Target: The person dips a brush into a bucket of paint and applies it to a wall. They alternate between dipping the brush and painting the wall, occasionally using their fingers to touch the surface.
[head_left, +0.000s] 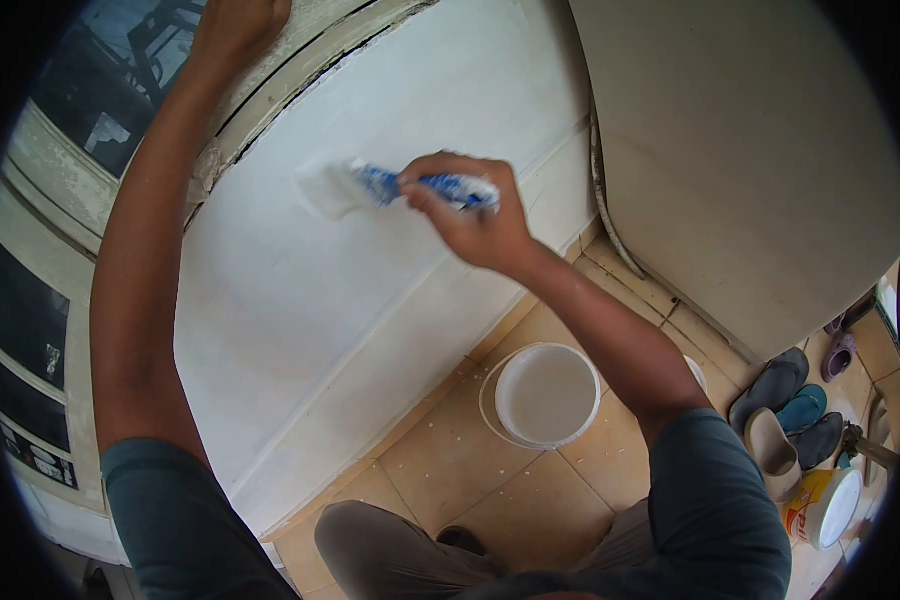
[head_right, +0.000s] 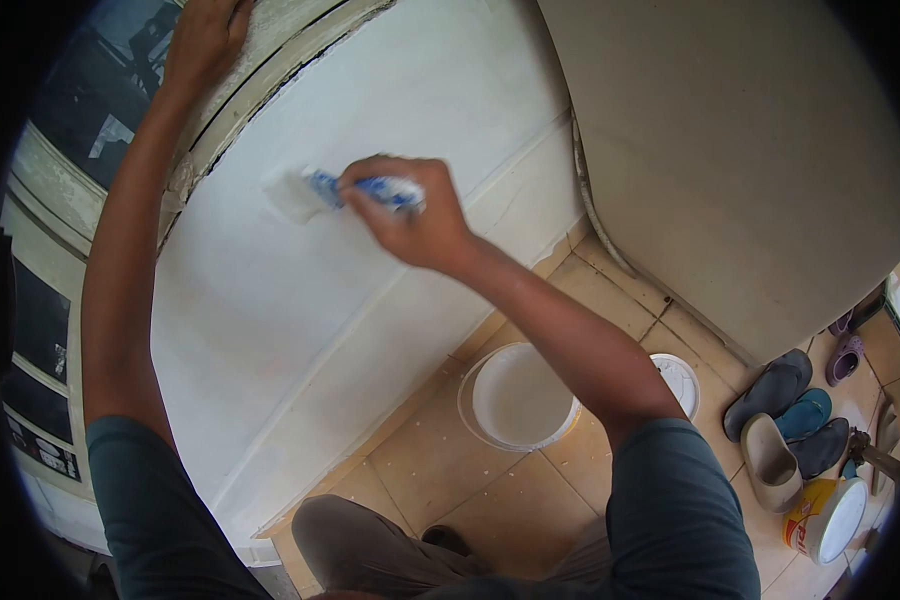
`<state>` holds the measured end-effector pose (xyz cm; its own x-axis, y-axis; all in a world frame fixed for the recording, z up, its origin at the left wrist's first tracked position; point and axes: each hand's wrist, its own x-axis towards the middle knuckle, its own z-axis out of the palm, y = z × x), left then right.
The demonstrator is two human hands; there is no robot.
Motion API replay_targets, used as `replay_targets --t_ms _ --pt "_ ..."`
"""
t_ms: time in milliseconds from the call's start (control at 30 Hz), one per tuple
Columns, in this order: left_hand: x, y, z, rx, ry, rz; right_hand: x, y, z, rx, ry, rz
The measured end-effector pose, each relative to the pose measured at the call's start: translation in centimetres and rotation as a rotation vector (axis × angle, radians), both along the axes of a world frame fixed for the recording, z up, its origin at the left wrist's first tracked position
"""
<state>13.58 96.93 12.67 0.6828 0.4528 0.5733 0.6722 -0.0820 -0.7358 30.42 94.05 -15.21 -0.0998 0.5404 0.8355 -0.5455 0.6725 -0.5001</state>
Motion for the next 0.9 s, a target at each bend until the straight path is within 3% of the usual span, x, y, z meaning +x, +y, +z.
replay_targets --t_ms 100,167,267,367,533,700,900 --pt "-0.6 0.2 0.1 0.018 0.039 -0.014 3.2 4.2 -1.3 -0.205 0.049 -0.182" --pt "-0.6 0.3 0.1 0.016 0.037 -0.016 5.3 6.5 -1.4 -0.22 0.077 -0.431" --pt "-0.8 0.6 0.2 0.042 0.058 -0.037 6.6 8.6 -1.6 -0.094 0.15 -0.713" --pt "-0.6 0.5 0.0 0.037 0.004 -0.02 6.0 8.2 -1.5 0.106 0.056 -0.963" --pt "-0.5 0.6 0.3 0.021 0.028 -0.018 -0.3 0.8 -1.8 0.189 -0.108 -0.603" --pt "-0.8 0.6 0.1 0.049 0.069 -0.049 -2.8 -6.9 -0.4 0.423 0.007 -0.298" --pt "-0.8 0.6 0.0 0.021 0.001 -0.028 -1.9 -5.3 -0.7 0.156 -0.015 0.085"
